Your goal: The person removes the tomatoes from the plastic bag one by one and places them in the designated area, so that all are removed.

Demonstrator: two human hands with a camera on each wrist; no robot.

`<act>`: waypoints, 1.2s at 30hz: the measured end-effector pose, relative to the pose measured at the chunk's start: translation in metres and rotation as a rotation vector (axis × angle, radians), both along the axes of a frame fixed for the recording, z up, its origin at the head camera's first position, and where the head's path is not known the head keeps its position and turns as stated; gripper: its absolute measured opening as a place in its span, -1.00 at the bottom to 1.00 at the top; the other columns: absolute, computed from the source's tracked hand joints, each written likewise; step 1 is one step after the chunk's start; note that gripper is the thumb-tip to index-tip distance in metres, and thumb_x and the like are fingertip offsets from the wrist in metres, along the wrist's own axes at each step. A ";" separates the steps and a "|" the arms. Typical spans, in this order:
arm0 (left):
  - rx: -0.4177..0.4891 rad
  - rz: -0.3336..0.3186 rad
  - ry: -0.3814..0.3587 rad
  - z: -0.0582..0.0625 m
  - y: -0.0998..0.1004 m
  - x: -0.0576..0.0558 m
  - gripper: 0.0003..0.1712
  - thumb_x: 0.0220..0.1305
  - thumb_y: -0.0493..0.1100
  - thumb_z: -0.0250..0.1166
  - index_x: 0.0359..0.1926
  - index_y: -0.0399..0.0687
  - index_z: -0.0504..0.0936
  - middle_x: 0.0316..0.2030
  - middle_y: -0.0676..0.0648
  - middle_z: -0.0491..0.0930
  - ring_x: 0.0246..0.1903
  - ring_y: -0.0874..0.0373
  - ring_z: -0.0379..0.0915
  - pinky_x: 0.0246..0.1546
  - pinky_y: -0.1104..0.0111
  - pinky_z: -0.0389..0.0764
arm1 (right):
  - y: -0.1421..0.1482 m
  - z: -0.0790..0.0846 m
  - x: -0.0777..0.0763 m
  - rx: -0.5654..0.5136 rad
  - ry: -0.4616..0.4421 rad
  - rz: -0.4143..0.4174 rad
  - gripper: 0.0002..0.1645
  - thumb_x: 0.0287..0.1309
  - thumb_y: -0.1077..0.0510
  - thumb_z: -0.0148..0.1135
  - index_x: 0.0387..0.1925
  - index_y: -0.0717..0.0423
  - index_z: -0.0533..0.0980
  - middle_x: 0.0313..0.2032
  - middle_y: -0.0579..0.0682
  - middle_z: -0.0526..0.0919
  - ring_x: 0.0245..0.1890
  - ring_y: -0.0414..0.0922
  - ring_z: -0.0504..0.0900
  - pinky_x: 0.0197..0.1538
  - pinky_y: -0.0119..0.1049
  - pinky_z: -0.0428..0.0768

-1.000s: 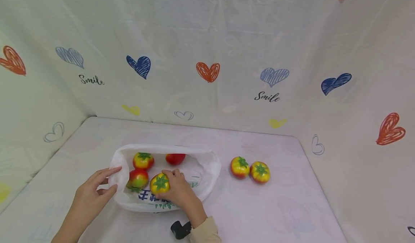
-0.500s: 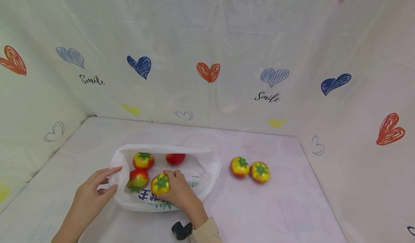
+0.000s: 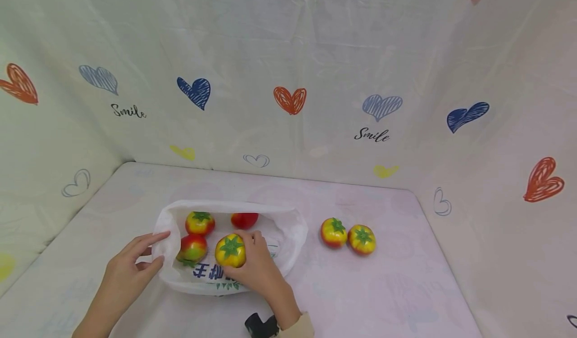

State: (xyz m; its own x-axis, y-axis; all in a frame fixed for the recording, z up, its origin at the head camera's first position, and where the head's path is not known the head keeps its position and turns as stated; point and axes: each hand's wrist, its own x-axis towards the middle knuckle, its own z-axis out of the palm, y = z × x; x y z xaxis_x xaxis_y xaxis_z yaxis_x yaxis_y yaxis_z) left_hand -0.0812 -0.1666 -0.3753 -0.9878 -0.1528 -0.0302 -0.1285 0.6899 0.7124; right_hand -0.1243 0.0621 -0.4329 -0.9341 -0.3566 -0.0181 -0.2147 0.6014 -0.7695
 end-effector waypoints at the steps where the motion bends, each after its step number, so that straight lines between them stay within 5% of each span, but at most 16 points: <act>1: -0.003 -0.001 0.002 0.000 0.000 0.000 -0.45 0.14 -0.32 0.22 0.20 -0.09 0.43 0.14 -0.25 0.36 -0.10 -0.04 0.42 -0.23 0.37 0.66 | 0.001 0.002 0.001 -0.014 0.000 -0.010 -0.16 -0.10 -0.06 0.32 0.26 -0.03 0.24 -0.04 -0.01 0.32 -0.12 -0.13 0.44 -0.13 -0.30 0.62; 12: -0.001 0.004 -0.012 -0.001 0.000 0.000 -0.45 0.14 -0.32 0.23 0.20 -0.08 0.43 0.16 -0.25 0.35 -0.08 -0.05 0.41 -0.20 0.34 0.66 | 0.022 0.015 0.014 -0.134 0.009 -0.104 -0.19 -0.15 0.02 0.31 0.22 -0.20 0.25 -0.02 -0.06 0.31 -0.12 -0.14 0.44 -0.13 -0.34 0.58; 36: 0.000 0.007 -0.019 -0.003 -0.001 0.000 -0.44 0.14 -0.33 0.23 0.21 -0.08 0.43 0.16 -0.25 0.34 -0.08 -0.06 0.41 -0.20 0.34 0.66 | 0.070 0.014 0.027 -0.135 0.112 -0.300 -0.21 -0.18 0.13 0.37 0.18 -0.18 0.32 -0.05 -0.04 0.36 -0.13 -0.12 0.44 -0.09 -0.24 0.58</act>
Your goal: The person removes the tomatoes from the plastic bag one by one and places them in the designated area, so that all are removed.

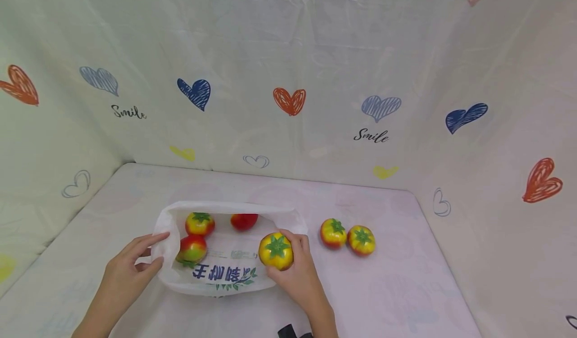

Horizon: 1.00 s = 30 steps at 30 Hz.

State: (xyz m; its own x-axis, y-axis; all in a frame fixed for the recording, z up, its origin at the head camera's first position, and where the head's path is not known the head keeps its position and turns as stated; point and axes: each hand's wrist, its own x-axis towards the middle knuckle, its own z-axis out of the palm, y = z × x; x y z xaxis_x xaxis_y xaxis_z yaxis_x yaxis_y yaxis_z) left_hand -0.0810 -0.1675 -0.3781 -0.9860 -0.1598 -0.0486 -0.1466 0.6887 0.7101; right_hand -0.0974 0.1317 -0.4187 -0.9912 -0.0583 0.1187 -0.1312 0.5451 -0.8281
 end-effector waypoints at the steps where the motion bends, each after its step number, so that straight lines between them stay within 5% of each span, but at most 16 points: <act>1: 0.000 0.000 0.001 0.000 0.000 0.000 -0.44 0.14 -0.33 0.23 0.21 -0.08 0.43 0.16 -0.25 0.34 -0.07 -0.06 0.41 -0.20 0.33 0.66 | 0.002 -0.001 0.000 -0.001 0.004 -0.012 -0.20 -0.19 0.14 0.38 0.18 -0.17 0.33 -0.05 -0.05 0.37 -0.13 -0.12 0.44 -0.07 -0.22 0.58; 15: -0.007 0.003 0.005 -0.002 0.001 0.000 -0.44 0.14 -0.33 0.23 0.21 -0.08 0.43 0.16 -0.25 0.34 -0.08 -0.05 0.41 -0.20 0.34 0.66 | 0.028 -0.011 0.003 -0.014 -0.050 -0.117 -0.16 -0.08 0.07 0.37 0.27 -0.07 0.23 0.12 0.07 0.31 0.07 0.03 0.40 0.16 0.11 0.45; 30: 0.002 0.004 -0.003 -0.001 0.002 0.001 -0.44 0.14 -0.32 0.23 0.21 -0.09 0.42 0.16 -0.26 0.34 -0.09 -0.04 0.41 -0.21 0.35 0.66 | 0.048 -0.024 0.009 -0.011 -0.019 -0.227 -0.15 -0.09 0.13 0.38 0.27 -0.03 0.23 0.18 0.09 0.27 0.07 -0.03 0.36 0.12 -0.05 0.44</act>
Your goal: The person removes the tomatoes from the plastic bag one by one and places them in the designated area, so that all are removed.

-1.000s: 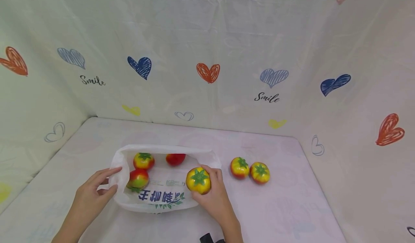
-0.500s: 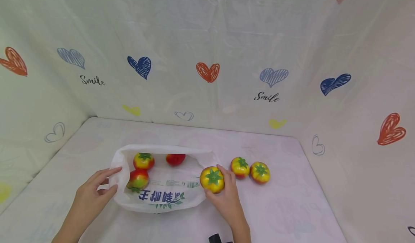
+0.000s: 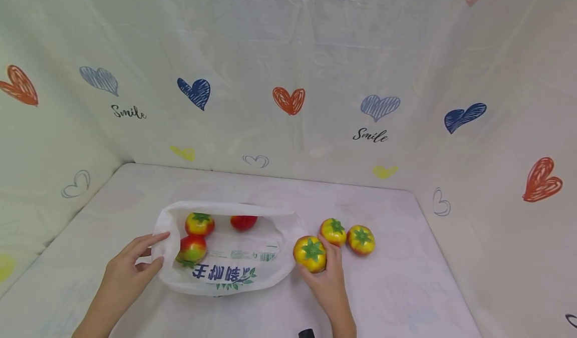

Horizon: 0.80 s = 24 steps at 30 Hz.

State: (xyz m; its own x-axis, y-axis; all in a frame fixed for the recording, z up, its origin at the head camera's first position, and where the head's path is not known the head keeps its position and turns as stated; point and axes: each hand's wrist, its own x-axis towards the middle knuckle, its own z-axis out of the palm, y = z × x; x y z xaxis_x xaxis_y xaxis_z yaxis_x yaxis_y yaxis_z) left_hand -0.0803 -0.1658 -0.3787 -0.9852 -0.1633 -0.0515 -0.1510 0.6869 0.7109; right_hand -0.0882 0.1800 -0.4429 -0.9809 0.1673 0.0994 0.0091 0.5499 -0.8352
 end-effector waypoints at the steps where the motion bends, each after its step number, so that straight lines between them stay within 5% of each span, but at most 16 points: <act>1: -0.001 0.000 0.000 0.000 0.000 0.000 -0.44 0.14 -0.32 0.23 0.21 -0.08 0.42 0.16 -0.26 0.34 -0.10 -0.04 0.41 -0.21 0.35 0.66 | 0.001 -0.001 0.000 0.007 -0.008 -0.010 -0.15 -0.09 0.13 0.38 0.27 -0.02 0.23 0.18 0.10 0.27 0.06 -0.03 0.36 0.08 -0.09 0.45; 7: -0.005 0.000 0.001 0.000 0.000 0.000 -0.44 0.15 -0.32 0.23 0.21 -0.07 0.42 0.15 -0.25 0.34 -0.10 -0.03 0.41 -0.20 0.33 0.66 | 0.010 -0.006 0.002 0.012 -0.034 -0.037 -0.13 -0.08 0.10 0.39 0.28 0.03 0.21 0.18 0.16 0.25 0.07 0.02 0.35 0.04 -0.12 0.44; 12: 0.000 0.001 -0.008 0.000 0.001 0.000 -0.44 0.15 -0.31 0.23 0.22 -0.06 0.42 0.15 -0.24 0.34 -0.11 -0.02 0.40 -0.21 0.34 0.66 | 0.015 -0.011 0.002 -0.006 -0.053 -0.038 -0.13 -0.06 0.10 0.38 0.28 0.05 0.19 0.21 0.17 0.22 0.14 0.05 0.31 0.21 0.07 0.38; 24: -0.008 0.002 -0.009 0.001 0.000 0.000 -0.43 0.15 -0.31 0.23 0.22 -0.07 0.41 0.16 -0.25 0.34 -0.10 -0.03 0.41 -0.20 0.32 0.66 | 0.029 -0.021 0.003 0.002 -0.102 -0.036 -0.12 -0.04 0.08 0.35 0.29 0.19 0.16 0.24 0.28 0.18 0.21 0.17 0.25 0.28 0.20 0.24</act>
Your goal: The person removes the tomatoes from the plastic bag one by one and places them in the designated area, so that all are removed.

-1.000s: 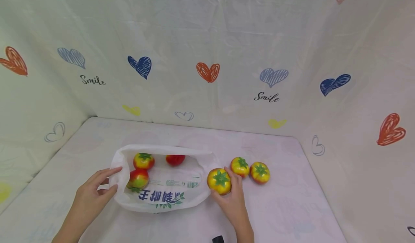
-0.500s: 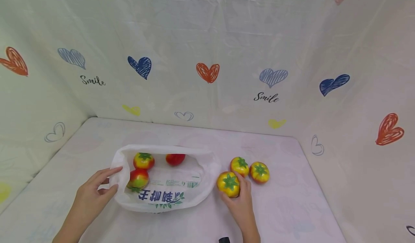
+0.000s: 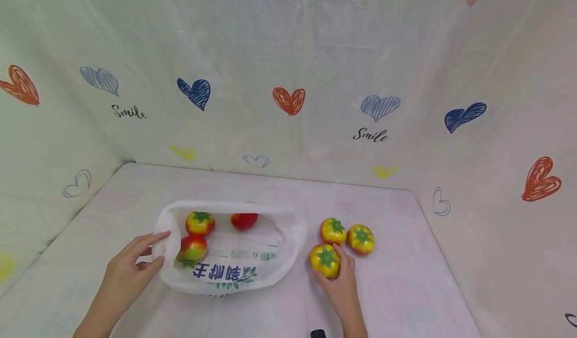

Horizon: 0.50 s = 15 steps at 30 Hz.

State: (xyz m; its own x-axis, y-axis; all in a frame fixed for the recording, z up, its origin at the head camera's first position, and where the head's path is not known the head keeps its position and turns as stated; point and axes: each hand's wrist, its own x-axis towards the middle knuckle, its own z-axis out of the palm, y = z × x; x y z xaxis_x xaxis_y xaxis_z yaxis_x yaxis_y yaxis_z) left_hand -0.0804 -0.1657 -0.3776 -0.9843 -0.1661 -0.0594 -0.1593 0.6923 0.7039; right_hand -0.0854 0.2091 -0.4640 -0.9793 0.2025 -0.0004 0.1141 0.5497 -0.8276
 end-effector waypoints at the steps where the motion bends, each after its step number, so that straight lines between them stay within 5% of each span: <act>1: 0.001 -0.001 -0.003 0.000 0.000 0.000 -0.43 0.15 -0.31 0.23 0.22 -0.07 0.41 0.16 -0.25 0.34 -0.10 -0.03 0.41 -0.20 0.32 0.66 | 0.001 -0.001 0.000 0.001 -0.006 -0.002 -0.11 -0.04 0.09 0.35 0.29 0.20 0.16 0.25 0.28 0.18 0.21 0.17 0.25 0.29 0.20 0.24; 15: 0.005 -0.001 -0.006 0.000 0.001 0.000 -0.43 0.15 -0.31 0.23 0.22 -0.07 0.41 0.16 -0.25 0.33 -0.08 -0.06 0.41 -0.18 0.30 0.66 | 0.012 -0.007 0.000 0.052 -0.155 -0.045 -0.06 -0.02 0.07 0.35 0.30 0.28 0.09 0.22 0.34 0.26 0.16 0.20 0.31 0.24 0.19 0.29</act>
